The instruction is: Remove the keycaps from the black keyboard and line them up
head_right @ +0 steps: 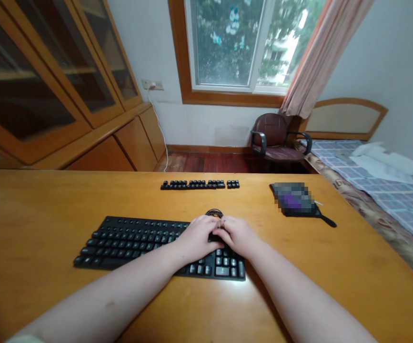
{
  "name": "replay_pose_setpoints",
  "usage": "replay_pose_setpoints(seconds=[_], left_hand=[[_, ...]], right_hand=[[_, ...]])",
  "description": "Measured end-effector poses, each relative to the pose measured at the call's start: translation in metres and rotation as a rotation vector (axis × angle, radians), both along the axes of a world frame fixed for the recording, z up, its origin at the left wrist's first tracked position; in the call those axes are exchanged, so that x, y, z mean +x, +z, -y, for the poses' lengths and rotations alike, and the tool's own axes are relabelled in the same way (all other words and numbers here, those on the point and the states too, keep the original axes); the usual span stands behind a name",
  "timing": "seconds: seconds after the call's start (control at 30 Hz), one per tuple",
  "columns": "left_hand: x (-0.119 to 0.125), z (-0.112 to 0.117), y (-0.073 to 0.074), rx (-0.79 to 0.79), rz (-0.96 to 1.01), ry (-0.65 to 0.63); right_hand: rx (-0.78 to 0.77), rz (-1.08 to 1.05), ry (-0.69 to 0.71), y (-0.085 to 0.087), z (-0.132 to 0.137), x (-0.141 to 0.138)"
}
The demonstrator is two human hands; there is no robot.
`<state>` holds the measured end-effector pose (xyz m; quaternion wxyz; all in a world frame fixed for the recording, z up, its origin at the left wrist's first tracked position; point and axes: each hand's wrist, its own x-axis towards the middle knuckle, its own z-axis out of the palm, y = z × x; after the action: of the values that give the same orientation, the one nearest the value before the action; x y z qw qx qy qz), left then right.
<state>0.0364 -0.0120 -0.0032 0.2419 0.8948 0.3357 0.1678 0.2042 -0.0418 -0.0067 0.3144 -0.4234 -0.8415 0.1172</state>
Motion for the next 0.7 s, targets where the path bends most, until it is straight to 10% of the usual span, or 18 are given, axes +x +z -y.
replay_pose_setpoints(seconds=[0.27,0.7], left_hand=[[-0.001,-0.002,-0.011,-0.003,0.12,-0.023],[0.001,0.0,-0.004,-0.148,0.227,0.074]], right_hand=[[0.331,0.117,0.13,-0.004,0.005,0.006],[0.041,-0.375,-0.233,-0.016,0.003,0.011]])
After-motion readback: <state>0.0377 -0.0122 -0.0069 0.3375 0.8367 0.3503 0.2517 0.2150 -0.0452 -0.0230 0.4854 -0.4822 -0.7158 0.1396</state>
